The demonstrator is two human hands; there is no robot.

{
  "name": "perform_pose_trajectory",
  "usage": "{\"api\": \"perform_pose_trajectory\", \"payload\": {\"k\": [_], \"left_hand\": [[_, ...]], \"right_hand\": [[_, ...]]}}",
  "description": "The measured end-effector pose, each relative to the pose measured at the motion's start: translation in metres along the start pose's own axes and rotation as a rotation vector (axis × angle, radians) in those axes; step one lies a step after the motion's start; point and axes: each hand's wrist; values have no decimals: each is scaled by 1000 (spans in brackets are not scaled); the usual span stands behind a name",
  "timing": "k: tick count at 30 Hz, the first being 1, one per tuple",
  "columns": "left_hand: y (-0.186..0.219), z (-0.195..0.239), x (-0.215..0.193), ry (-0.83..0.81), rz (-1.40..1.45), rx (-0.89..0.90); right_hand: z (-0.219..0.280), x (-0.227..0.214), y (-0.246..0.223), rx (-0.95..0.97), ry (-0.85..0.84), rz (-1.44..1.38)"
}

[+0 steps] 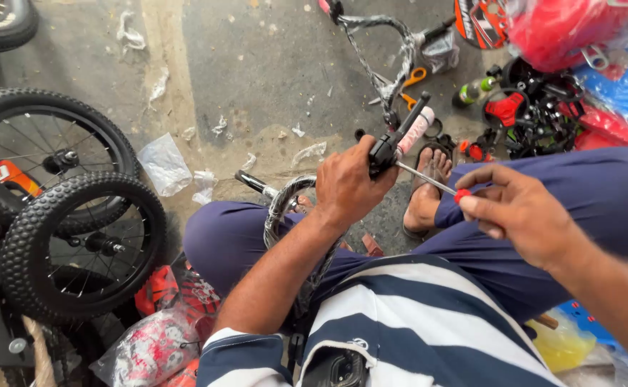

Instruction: The person sits on the floor and assembles a bicycle handlebar grip and brake lever. They use a screwdriver to tighten the grip, apply lubricant from a bottle to the handlebar stem, and use a wrench to secure the components. The person handles the handlebar, grip, brake lever, screwdriver, wrench, and lubricant bottle.

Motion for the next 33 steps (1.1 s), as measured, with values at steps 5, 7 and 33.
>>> {"api": "perform_pose_trajectory", "payload": {"k": [5, 7, 33], "left_hand": [[1, -3, 1, -45, 42, -31], [3, 3, 4, -74, 39, -42], [3, 0, 9, -130, 10, -84]], "right_hand": [[17, 6, -1, -923, 35, 1518], [17, 5, -1, -447, 53, 934], [4, 2, -12, -505, 92, 506]]}}
Point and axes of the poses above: each hand's wrist, its own z-axis away from the middle knuckle, its own x-axis out of the palm, y = z × x, and after that the axes turned 6 degrees about -z, right-handed
